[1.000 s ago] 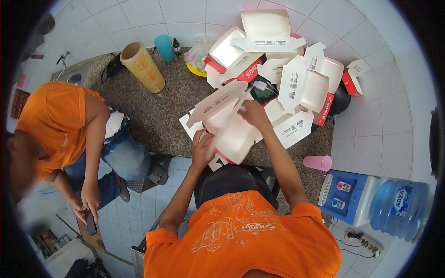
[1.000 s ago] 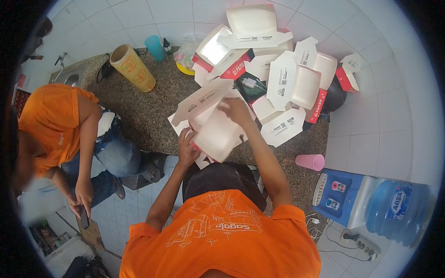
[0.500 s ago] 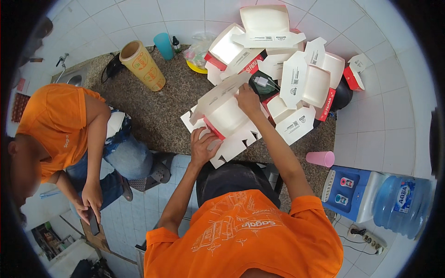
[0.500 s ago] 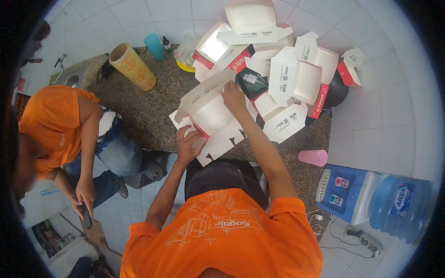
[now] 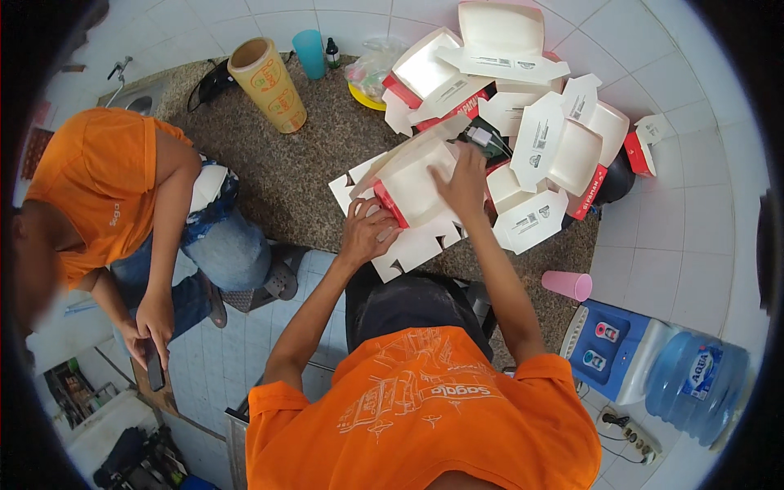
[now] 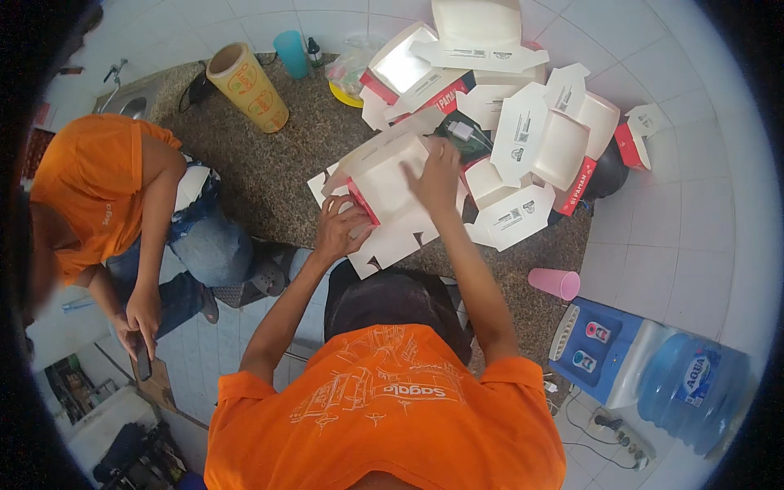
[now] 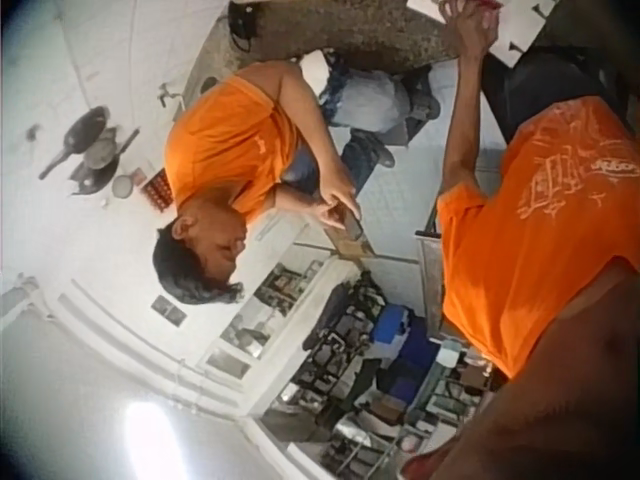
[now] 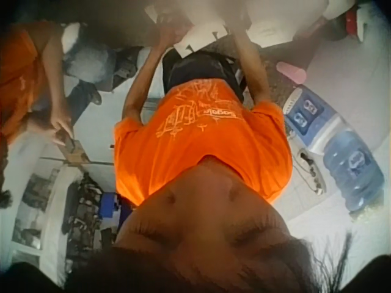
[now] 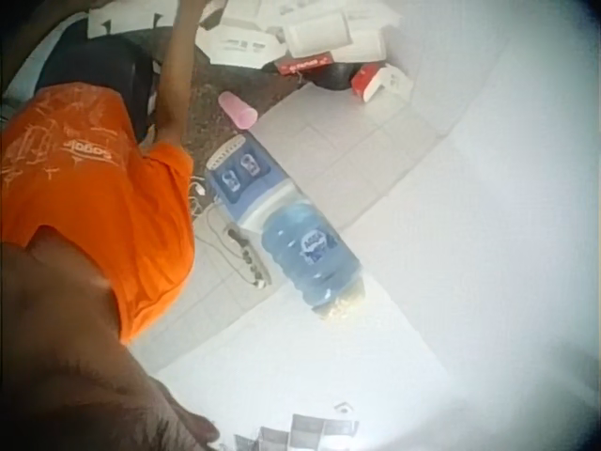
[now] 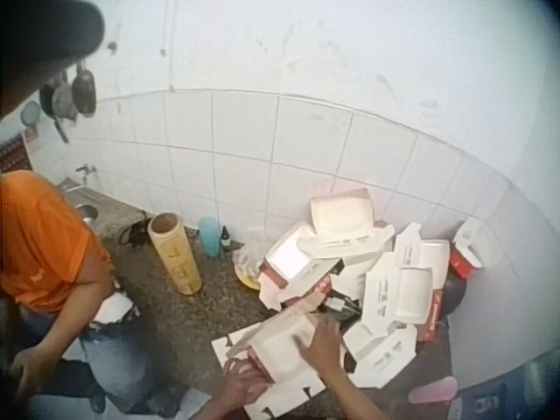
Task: The person assembles cardboard food boxes by hand, folding the flaps together and stacking the completed boxes on a counter.
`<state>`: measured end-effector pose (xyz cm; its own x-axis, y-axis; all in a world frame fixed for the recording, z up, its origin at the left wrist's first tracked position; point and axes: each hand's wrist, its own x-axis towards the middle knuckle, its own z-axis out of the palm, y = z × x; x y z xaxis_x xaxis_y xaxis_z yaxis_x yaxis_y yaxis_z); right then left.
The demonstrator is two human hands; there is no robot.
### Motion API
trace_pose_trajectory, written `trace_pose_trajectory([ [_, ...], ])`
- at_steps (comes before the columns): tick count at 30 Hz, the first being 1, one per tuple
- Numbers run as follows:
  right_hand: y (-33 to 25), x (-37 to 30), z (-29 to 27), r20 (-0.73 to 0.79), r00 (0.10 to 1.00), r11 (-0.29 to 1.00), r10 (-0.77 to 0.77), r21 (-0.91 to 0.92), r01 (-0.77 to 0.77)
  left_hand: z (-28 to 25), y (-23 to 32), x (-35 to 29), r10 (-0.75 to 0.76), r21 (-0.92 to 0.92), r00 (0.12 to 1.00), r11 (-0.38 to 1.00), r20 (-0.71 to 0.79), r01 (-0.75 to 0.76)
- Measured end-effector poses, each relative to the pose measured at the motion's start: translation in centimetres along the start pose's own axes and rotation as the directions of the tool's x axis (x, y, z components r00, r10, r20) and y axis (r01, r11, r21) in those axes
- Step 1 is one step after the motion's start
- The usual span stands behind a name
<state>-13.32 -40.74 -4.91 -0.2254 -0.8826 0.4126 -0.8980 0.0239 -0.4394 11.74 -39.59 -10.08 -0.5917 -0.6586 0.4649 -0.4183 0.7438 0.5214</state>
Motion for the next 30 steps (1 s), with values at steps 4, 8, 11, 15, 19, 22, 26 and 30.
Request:
trace_pose_trajectory([
  [4, -4.1, -8.5, -1.4, 0.380, 0.866, 0.940, -0.326, 0.228, 0.253, 0.6, 0.0, -0.5, 0.016, 0.043, 0.999, 0.999, -0.044, -0.014],
  [8, -4.3, -8.9, -1.4, 0.493, 0.819, 0.955, -0.295, 0.137, 0.261, -0.3, -0.3, 0.4, -0.176, 0.040, 0.984, 0.983, -0.032, 0.177],
  [11, -7.8, -5.9, -1.1, 0.560, 0.824, 0.991, -0.084, -0.043, 0.130, -0.1, -1.1, 0.1, -0.258, 0.084, 0.966, 0.962, -0.013, 0.258],
  [15, -8.4, -3.5, 4.0, 0.415, 0.910, 0.988, -0.016, -0.134, 0.078, 1.0, -1.4, 0.1, -0.301, 0.114, 0.954, 0.948, 0.015, 0.297],
  [19, -7.7, -3.4, 3.7, 0.484, 0.875, 0.979, -0.019, -0.167, 0.113, 0.4, 0.5, 1.6, -0.502, 0.209, 0.858, 0.856, 0.112, 0.473],
  [22, -7.6, -3.0, 3.5, 0.512, 0.857, 0.987, -0.048, -0.109, 0.120, 1.2, 0.5, 1.0, -0.547, 0.142, 0.833, 0.834, 0.083, 0.533],
  [26, -7.7, -2.9, 3.0, 0.521, 0.851, 0.987, -0.058, -0.096, 0.126, 1.5, 0.7, 1.0, -0.565, 0.146, 0.822, 0.820, 0.064, 0.553],
  [30, -7.8, -2.9, 3.2, 0.522, 0.852, 0.984, -0.046, -0.121, 0.128, 2.1, 0.6, 0.7, -0.570, 0.129, 0.822, 0.816, 0.016, 0.563],
])
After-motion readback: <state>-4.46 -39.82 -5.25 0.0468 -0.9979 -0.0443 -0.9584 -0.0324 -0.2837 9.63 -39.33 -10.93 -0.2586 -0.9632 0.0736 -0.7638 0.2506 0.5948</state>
